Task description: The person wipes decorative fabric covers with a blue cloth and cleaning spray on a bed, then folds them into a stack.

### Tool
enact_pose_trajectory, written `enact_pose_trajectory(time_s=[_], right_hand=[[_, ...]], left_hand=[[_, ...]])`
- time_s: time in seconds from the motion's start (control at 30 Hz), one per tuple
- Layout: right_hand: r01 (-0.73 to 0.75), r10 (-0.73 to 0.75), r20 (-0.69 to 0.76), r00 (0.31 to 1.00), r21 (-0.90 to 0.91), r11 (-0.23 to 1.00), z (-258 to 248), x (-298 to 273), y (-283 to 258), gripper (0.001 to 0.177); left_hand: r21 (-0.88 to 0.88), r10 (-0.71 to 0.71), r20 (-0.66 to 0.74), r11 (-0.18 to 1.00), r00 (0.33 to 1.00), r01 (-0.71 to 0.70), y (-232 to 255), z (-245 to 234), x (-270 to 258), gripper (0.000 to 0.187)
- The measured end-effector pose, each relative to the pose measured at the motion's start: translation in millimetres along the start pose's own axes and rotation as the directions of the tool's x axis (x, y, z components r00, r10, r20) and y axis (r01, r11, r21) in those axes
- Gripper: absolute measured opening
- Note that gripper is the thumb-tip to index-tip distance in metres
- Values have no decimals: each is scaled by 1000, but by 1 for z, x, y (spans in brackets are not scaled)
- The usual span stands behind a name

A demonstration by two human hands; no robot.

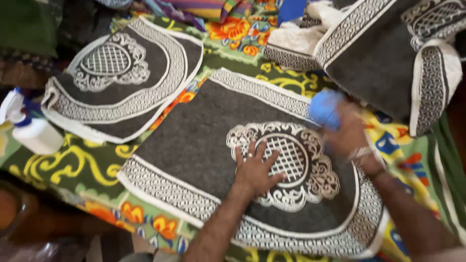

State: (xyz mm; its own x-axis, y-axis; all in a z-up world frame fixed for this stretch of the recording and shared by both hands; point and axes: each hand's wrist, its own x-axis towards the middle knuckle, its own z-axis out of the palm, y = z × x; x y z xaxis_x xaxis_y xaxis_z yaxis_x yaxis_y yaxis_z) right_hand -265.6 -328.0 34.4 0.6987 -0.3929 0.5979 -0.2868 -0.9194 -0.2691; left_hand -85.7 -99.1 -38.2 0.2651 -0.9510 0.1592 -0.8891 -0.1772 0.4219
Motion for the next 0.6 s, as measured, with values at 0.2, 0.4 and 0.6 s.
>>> enact_pose_trajectory(time_s=[0.2, 0.4, 0.6], right_hand=[[-73, 79, 313, 946, -30, 997, 1, -122, -126, 69], [-289, 290, 106, 951, -29, 957, -31, -144, -107, 59], [-334, 348, 133, 928, -118, 935, -46, -152, -111, 54]], left_hand=[[-62, -22, -17, 998, 1000, 21, 2, -20, -76, 66], [-139, 337, 129, 937, 932, -320, 14, -53, -150, 77], [-219, 395, 119, 905, 911, -364, 28, -60, -147, 62]])
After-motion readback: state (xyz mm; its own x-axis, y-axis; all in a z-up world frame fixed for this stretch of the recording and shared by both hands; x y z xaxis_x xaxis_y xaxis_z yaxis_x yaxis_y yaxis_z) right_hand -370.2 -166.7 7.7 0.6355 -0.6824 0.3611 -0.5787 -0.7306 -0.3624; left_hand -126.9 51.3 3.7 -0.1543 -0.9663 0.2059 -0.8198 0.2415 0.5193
